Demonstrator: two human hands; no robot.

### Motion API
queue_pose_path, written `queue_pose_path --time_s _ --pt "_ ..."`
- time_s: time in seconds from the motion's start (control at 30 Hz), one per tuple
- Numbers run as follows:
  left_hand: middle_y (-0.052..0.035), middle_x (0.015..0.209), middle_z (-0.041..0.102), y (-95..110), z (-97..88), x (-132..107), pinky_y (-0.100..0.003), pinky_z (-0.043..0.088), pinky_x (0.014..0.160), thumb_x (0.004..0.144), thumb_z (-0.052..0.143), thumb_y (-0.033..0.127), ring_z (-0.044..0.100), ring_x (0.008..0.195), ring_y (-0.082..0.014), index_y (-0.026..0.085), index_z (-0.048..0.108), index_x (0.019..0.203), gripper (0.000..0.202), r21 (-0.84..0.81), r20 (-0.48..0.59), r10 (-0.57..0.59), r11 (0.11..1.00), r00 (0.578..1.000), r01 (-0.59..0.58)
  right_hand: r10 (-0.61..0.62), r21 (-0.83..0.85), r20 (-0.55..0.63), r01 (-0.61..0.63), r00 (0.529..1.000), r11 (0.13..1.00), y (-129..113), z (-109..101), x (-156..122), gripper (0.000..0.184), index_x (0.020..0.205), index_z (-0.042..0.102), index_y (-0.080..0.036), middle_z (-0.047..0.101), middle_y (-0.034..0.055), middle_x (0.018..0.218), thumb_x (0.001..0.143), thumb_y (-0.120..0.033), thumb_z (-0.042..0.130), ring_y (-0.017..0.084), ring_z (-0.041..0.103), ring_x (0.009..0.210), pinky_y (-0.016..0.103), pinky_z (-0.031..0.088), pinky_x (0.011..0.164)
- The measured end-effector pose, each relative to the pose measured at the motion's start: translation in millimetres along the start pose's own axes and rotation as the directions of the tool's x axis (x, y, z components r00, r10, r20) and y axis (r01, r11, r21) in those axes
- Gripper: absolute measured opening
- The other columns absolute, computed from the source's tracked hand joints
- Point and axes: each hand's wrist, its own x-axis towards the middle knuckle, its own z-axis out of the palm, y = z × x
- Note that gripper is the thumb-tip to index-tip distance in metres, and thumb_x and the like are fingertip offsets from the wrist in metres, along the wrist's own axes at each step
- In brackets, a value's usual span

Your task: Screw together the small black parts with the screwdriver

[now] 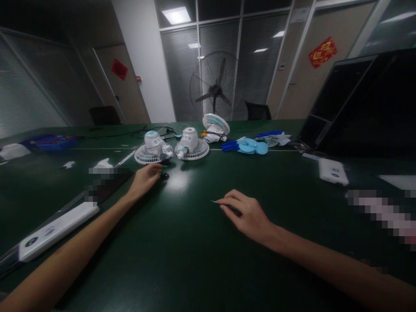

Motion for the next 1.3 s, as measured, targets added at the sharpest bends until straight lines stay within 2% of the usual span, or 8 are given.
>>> queue_pose_path --time_s 0.13,0.3,0.43,0.73,0.93,1.13,1.3 --pt "-0.0116 0.119 0.078 -1 1.7 0 -0.048 0.061 0.1 0.085 0.061 0.034 0.076 0.107 -0.0296 0.018 0.073 0.12 0.041 0.043 0.016 0.035 0.998 0.999 -0.036 -0.004 -0.005 0.005 0.004 1.0 1.0 0 0 -1 0.026 0.13 0.07 -0.022 0.069 0.0083 0.123 0.107 -0.02 0.06 0.018 0.072 0.092 0.03 0.065 0.074" --pt "-0.0107 0.115 0.08 -16 3.3 3 -0.049 0.061 0.098 0.086 0.063 0.037 0.077 0.104 -0.0299 0.02 0.075 0.119 0.039 0.076 0.101 0.049 0.995 0.994 -0.057 -0.009 0.01 0.002 0.009 1.0 1.0 -1 -1 1 0.027 0.13 0.07 -0.021 0.068 0.0081 0.121 0.106 -0.018 0.06 0.018 0.072 0.092 0.03 0.065 0.074" --pt "-0.0102 0.114 0.08 -22 3.4 5 -0.05 0.062 0.096 0.086 0.066 0.041 0.077 0.102 -0.0305 0.022 0.074 0.118 0.038 0.08 0.125 0.054 0.995 0.991 -0.064 -0.014 -0.007 -0.001 0.014 1.0 1.0 -2 -2 1 0.026 0.129 0.071 -0.022 0.07 0.0079 0.119 0.106 -0.02 0.06 0.017 0.072 0.089 0.029 0.065 0.072" --pt "-0.0095 0.117 0.08 -25 -5.8 6 -0.047 0.062 0.096 0.093 0.063 0.043 0.077 0.104 -0.0309 0.023 0.073 0.123 0.038 0.13 0.137 0.096 0.985 0.986 -0.114 -0.005 0.025 0.008 0.005 1.0 1.0 -2 -1 2 0.026 0.131 0.07 -0.022 0.068 0.0074 0.121 0.106 -0.019 0.06 0.017 0.071 0.09 0.029 0.065 0.073" --pt "-0.0099 0.115 0.08 -33 -11.4 10 -0.046 0.062 0.092 0.093 0.062 0.046 0.077 0.103 -0.0315 0.023 0.071 0.129 0.044 0.167 0.181 0.129 0.973 0.975 -0.16 -0.008 0.021 0.003 0.008 1.0 1.0 -1 -1 1 0.026 0.13 0.07 -0.022 0.067 0.0072 0.121 0.106 -0.018 0.06 0.017 0.071 0.091 0.029 0.065 0.074" --pt "-0.0104 0.117 0.08 -28 -19.7 10 -0.045 0.061 0.096 0.095 0.061 0.053 0.076 0.108 -0.032 0.023 0.071 0.129 0.046 0.192 0.158 0.124 0.969 0.98 -0.154 -0.008 0.022 0.006 0.008 1.0 1.0 -2 -1 1 0.026 0.13 0.07 -0.021 0.068 0.0077 0.121 0.107 -0.02 0.059 0.017 0.071 0.091 0.029 0.065 0.074" --pt "-0.0102 0.118 0.079 -23 -13.6 9 -0.044 0.06 0.094 0.099 0.059 0.046 0.075 0.106 -0.0302 0.023 0.075 0.121 0.036 0.225 0.162 0.18 0.95 0.97 -0.214 -0.015 0.023 0.007 0.015 1.0 1.0 -3 -2 2 0.026 0.13 0.07 -0.02 0.068 0.0077 0.12 0.106 -0.018 0.06 0.017 0.07 0.09 0.029 0.064 0.073"
